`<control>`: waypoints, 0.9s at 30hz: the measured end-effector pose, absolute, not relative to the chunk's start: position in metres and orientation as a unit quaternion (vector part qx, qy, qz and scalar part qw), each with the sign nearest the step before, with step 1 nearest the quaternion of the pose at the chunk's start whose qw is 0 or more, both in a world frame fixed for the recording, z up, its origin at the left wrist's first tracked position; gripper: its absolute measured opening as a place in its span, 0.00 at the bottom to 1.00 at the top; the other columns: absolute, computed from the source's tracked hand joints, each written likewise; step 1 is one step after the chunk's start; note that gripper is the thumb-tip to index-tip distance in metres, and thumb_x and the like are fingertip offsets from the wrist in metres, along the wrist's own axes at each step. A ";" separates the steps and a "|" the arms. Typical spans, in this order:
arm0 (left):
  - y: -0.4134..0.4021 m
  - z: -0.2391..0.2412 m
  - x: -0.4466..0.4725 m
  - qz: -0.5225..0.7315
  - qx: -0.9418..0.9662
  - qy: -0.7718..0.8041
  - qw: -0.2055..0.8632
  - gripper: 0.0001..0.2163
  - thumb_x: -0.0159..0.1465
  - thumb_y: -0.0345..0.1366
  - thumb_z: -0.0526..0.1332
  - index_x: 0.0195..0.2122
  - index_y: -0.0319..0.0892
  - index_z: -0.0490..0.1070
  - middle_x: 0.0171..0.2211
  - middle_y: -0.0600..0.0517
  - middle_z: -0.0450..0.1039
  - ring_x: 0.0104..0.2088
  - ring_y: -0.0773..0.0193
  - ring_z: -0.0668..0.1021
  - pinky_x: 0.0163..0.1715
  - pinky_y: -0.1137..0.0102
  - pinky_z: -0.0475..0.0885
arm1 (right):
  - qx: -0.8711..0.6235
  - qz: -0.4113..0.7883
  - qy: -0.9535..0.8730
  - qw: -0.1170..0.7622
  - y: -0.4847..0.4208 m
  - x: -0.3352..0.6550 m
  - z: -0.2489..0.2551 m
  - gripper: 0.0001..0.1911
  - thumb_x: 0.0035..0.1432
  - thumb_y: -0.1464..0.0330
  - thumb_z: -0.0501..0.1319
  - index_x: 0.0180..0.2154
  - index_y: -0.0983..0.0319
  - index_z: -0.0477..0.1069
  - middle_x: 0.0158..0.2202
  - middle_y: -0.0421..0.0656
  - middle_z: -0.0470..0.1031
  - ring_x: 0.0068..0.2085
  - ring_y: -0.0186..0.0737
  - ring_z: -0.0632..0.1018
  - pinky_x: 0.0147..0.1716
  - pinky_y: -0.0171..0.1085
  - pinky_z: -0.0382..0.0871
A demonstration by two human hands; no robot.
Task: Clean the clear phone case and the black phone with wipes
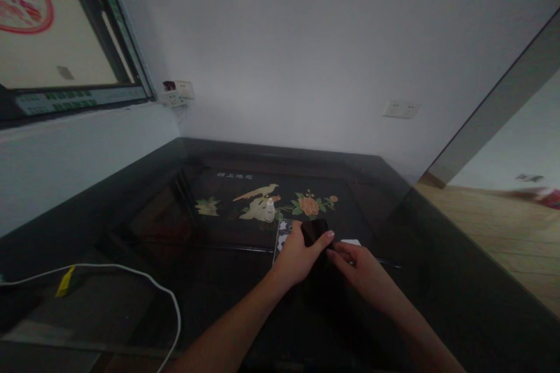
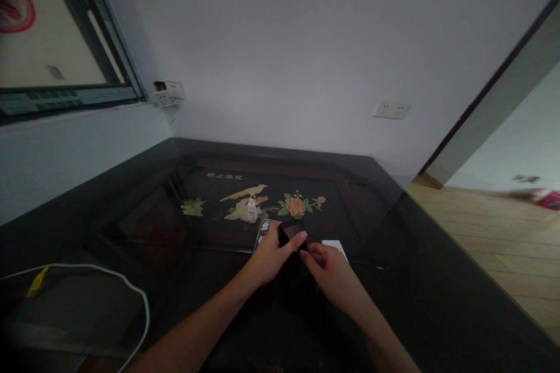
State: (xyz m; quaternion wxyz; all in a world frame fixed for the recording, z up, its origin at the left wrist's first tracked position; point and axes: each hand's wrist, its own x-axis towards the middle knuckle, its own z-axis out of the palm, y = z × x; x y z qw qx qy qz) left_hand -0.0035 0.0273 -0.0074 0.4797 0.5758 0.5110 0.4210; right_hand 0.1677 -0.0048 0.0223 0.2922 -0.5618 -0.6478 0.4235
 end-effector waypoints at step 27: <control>0.048 -0.005 -0.038 0.039 0.692 0.714 0.098 0.16 0.73 0.36 0.48 0.55 0.33 0.66 0.45 0.32 0.77 0.45 0.43 0.83 0.41 0.59 0.75 | -0.433 0.597 -0.338 0.585 0.068 0.191 -0.039 0.17 0.51 0.56 0.75 0.34 0.60 0.74 0.30 0.44 0.82 0.30 0.43 0.83 0.24 0.35 0.77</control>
